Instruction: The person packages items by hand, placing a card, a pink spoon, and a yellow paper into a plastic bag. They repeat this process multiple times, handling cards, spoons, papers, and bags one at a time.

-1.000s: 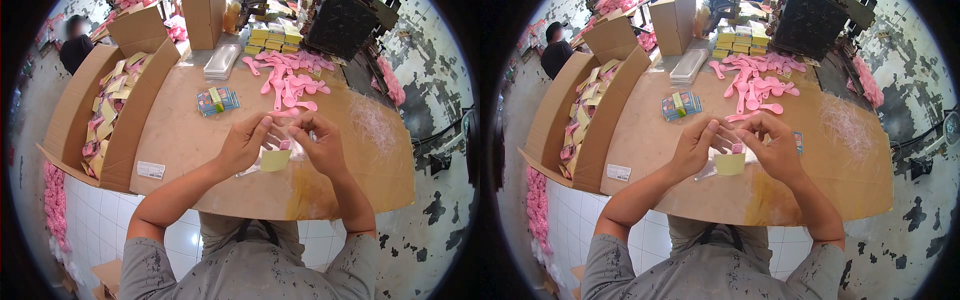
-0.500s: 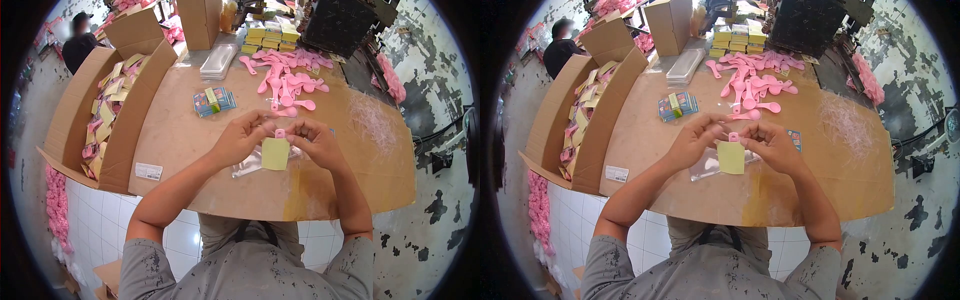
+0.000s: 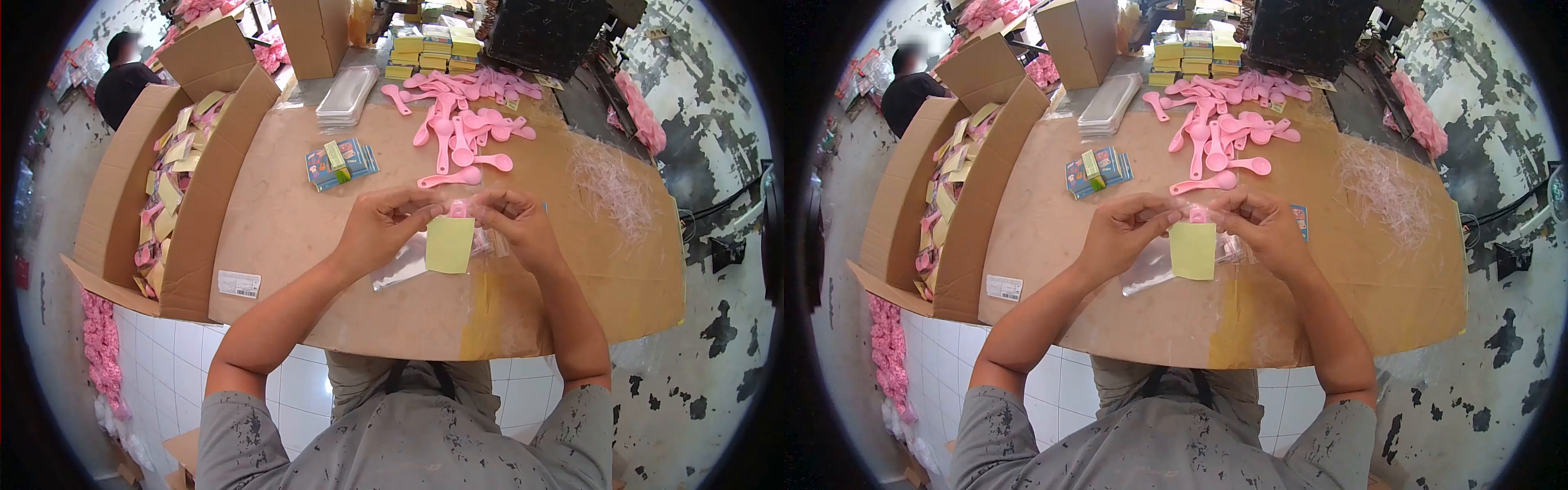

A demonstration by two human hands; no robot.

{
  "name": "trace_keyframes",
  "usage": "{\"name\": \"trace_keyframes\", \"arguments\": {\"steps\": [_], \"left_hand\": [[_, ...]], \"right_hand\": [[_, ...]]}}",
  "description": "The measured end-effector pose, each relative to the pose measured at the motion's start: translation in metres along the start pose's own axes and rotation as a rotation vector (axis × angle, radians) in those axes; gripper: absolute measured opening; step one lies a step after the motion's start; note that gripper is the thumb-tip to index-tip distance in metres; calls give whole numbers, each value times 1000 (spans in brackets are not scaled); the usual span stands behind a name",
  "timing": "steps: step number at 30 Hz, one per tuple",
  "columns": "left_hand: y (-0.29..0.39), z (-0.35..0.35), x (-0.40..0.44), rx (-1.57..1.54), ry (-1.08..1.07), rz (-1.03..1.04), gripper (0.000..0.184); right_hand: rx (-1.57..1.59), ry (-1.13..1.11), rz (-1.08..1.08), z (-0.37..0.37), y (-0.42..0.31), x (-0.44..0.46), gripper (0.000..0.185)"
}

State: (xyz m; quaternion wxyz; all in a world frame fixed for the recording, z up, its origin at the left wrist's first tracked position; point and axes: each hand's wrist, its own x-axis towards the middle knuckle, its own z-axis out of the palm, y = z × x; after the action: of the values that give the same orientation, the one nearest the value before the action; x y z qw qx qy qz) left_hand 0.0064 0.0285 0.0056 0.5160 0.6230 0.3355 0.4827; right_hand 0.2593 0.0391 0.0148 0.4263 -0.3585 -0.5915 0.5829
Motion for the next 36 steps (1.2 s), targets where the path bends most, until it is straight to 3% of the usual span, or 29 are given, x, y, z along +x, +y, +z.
{"name": "trace_keyframes", "arguments": {"steps": [13,22,30,36], "left_hand": [[-7,-16,5,154,-133,203,21],[-7,-6,4,16,-55,-142,18],[-9,-6,9,-151,-78,-238,28],[-14,-6,9,-187,-76,-195,31]], "right_hand": [[-130,-84,-147,-10,1,1,17],[-141,-50,-56,-8,2,0,13],[-70,-55,22,-10,2,2,16],[-198,-51,-130,-13,16,4,13]]}}
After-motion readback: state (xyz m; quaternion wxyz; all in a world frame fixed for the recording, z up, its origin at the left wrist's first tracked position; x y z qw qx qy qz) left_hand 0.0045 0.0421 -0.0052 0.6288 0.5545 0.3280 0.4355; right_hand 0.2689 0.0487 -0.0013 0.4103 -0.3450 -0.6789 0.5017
